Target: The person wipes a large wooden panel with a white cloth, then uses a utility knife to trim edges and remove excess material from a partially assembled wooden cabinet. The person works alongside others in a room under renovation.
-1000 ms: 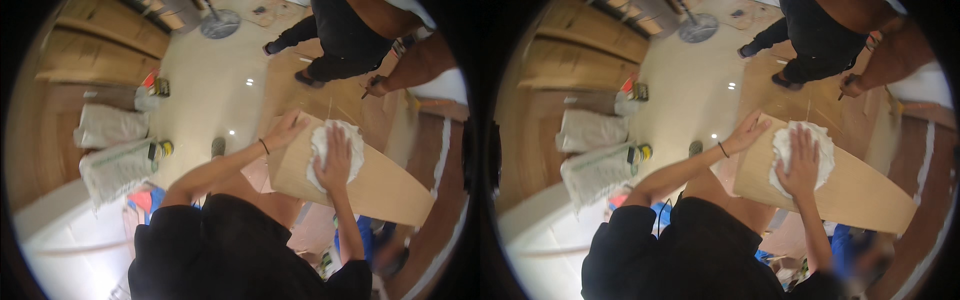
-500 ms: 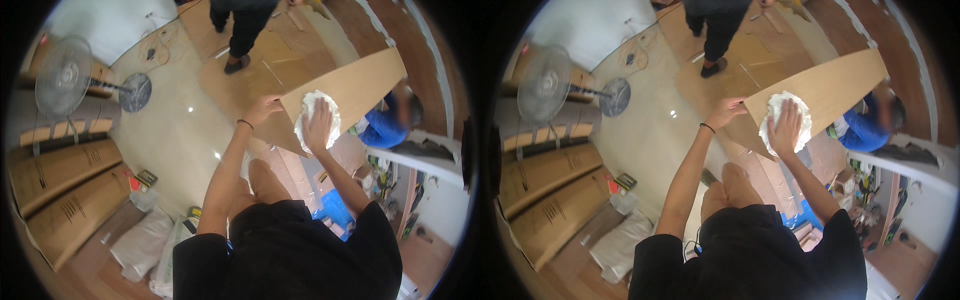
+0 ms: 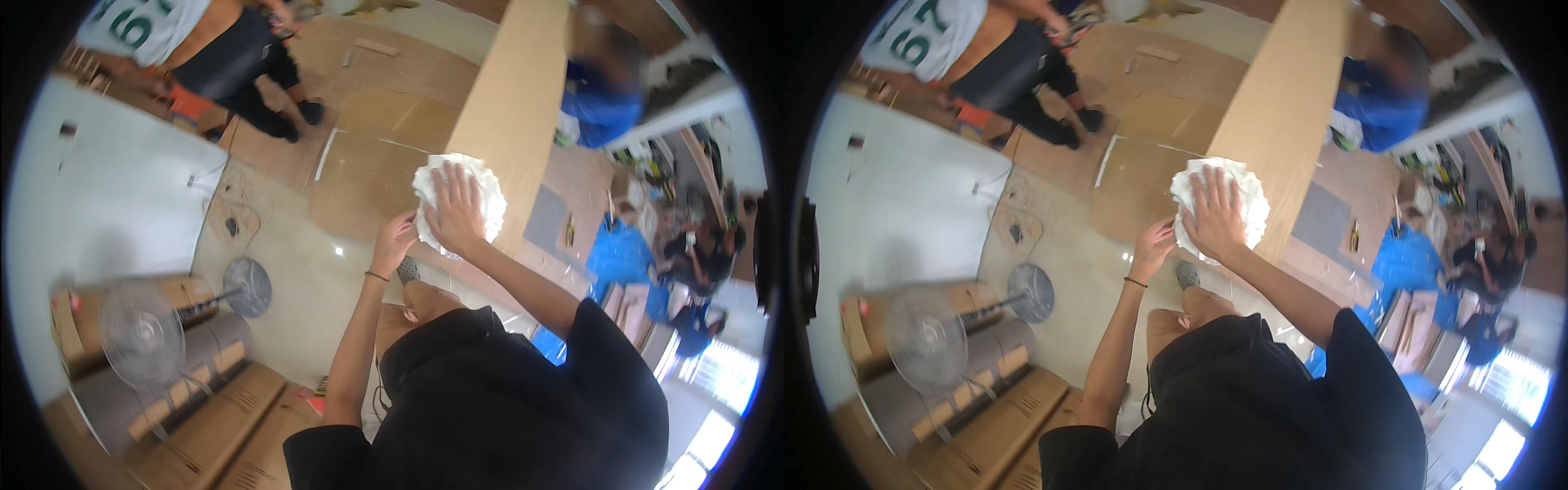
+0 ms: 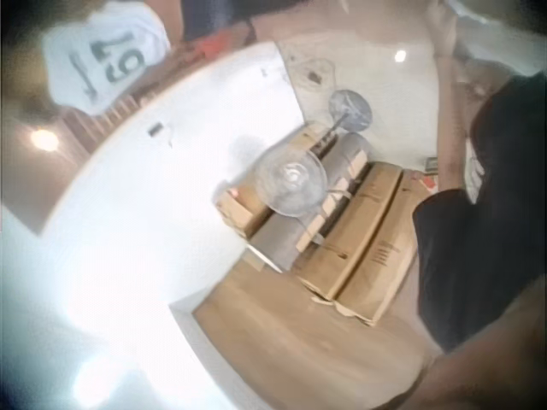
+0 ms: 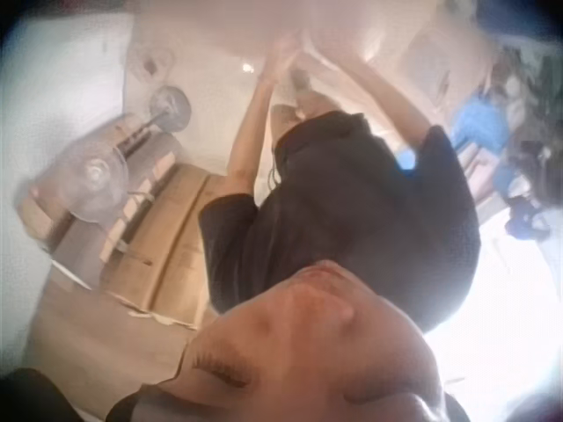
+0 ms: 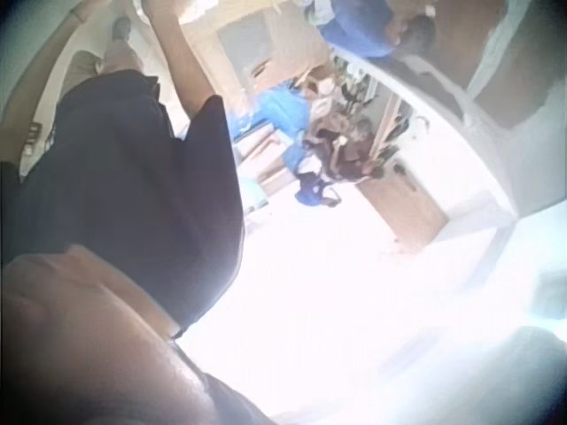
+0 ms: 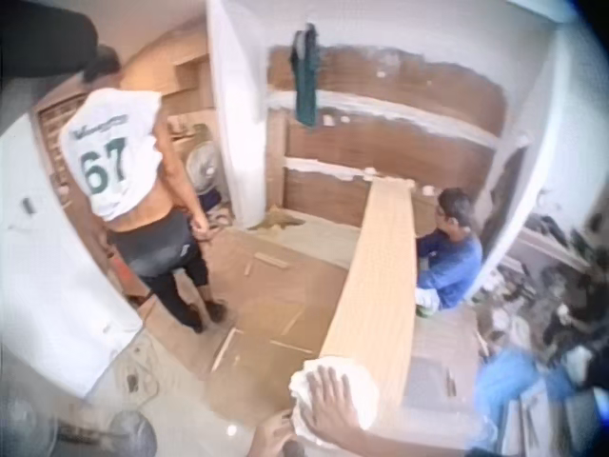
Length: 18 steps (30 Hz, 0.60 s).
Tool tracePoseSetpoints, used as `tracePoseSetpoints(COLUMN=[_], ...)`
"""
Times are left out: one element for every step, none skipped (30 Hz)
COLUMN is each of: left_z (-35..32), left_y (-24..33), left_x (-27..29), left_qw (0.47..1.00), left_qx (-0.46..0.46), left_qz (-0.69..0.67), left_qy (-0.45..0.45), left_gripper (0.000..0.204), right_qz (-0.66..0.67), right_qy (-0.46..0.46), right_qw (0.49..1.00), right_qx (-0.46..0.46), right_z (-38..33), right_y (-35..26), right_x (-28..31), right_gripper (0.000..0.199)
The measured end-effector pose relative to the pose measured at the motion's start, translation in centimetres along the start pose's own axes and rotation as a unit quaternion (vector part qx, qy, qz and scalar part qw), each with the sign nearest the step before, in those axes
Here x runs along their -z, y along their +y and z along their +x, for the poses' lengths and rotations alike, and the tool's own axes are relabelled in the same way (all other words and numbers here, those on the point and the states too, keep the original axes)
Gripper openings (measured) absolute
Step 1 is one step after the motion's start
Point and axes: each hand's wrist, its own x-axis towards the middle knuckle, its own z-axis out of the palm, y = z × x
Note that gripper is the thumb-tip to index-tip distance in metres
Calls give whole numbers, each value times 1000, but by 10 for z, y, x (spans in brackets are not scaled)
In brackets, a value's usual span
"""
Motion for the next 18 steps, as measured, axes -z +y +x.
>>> tracePoseSetpoints(left_z=[4,8,10,14,16,19,18,18,15,18,18,20,26,39,49,65,83,92], left_y=[1,2,9,19,26,23,14,4,-2,3,7,14,16,19,21,16,12,13], left_x=[3,5,0,-6,-11,-8,-1,4,9,2,-8,-9,-4,-3,-7,-7,-8,-12], left_qw=[999,995,995,995,995,992,993,994,995,996,996,995,996,997,997,997,996,996], left_qx=[-6,-14,-5,-2,0,4,5,7,15,17,21,28,21,15,10,11,12,13], left_qz=[41,82,78,74,70,83,71,58,46,20,-8,-31,-9,12,28,40,52,63], left_qy=[-23,-46,-56,-65,-75,-94,-93,-92,-90,-91,-91,-86,-80,-74,-67,-68,-67,-66], left_gripper=[59,63,66,68,71,74,72,71,70,64,59,54,46,38,30,27,24,23], right_qz=[13,34,29,21,12,-39,-52,-51,-46,-58,-70,-77,-67,-57,-50,-44,-49,-56], right_qy=[1,-5,6,23,39,73,76,82,83,86,88,89,87,84,78,82,92,100], right_qw=[1000,999,999,996,992,981,969,966,963,958,953,948,948,948,948,945,944,943], right_qx=[2,1,-40,-79,-118,-175,-228,-239,-251,-267,-283,-295,-300,-303,-306,-314,-313,-313], right_z=[3,1,-2,-4,-6,-5,-4,1,1,-8,-21,-30,-36,-43,-49,-49,-47,-47], right_y=[1,8,17,26,37,53,55,56,50,45,36,24,7,-9,-21,-28,-35,-37], right_x=[5,5,4,4,3,2,6,7,7,5,-2,-6,-7,-8,-8,-9,-12,-12], right_gripper=[67,72,73,74,76,79,77,77,76,75,75,74,73,73,73,72,71,71])
